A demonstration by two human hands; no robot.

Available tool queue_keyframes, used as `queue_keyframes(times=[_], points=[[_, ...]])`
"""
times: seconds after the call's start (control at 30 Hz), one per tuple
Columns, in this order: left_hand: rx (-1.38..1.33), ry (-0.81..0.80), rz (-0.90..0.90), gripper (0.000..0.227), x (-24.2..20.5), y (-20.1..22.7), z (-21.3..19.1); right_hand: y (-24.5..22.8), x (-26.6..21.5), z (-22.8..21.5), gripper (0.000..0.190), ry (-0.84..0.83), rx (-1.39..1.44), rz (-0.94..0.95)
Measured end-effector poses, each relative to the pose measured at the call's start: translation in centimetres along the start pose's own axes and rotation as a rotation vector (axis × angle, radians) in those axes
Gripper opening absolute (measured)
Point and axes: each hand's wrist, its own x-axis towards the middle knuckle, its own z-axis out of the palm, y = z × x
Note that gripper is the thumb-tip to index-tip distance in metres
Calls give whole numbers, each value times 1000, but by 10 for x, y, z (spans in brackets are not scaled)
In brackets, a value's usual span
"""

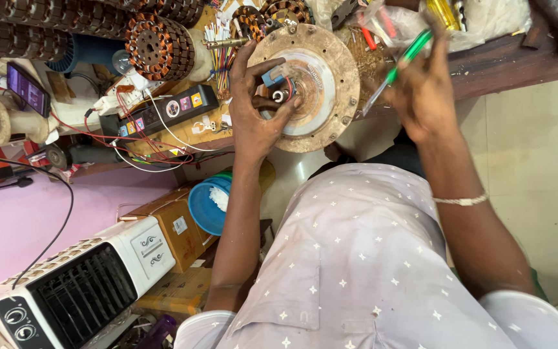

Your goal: The person uses a screwdriver to tighten screws on a small blue component attached to a circular metal base. They then use pliers to strip and connect red wires to the component terminals.

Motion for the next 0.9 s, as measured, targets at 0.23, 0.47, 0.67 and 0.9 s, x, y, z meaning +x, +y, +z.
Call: queue_keyframes(times=[0.23,0.47,0.67,0.9], points=[[153,17,321,91,6,-9,-1,12,-13,-41,61,136,-570,-469],[-33,-73,131,96,10,-31,-11,14,-5,19,51,110,-28,-372],[-55,-92,182,84,10,-42,-12,34,-7,45,52,-94,-8,-437],[-136,-70,60,85,11,-48,-16,33,-6,41,54,-84,-90,-406]])
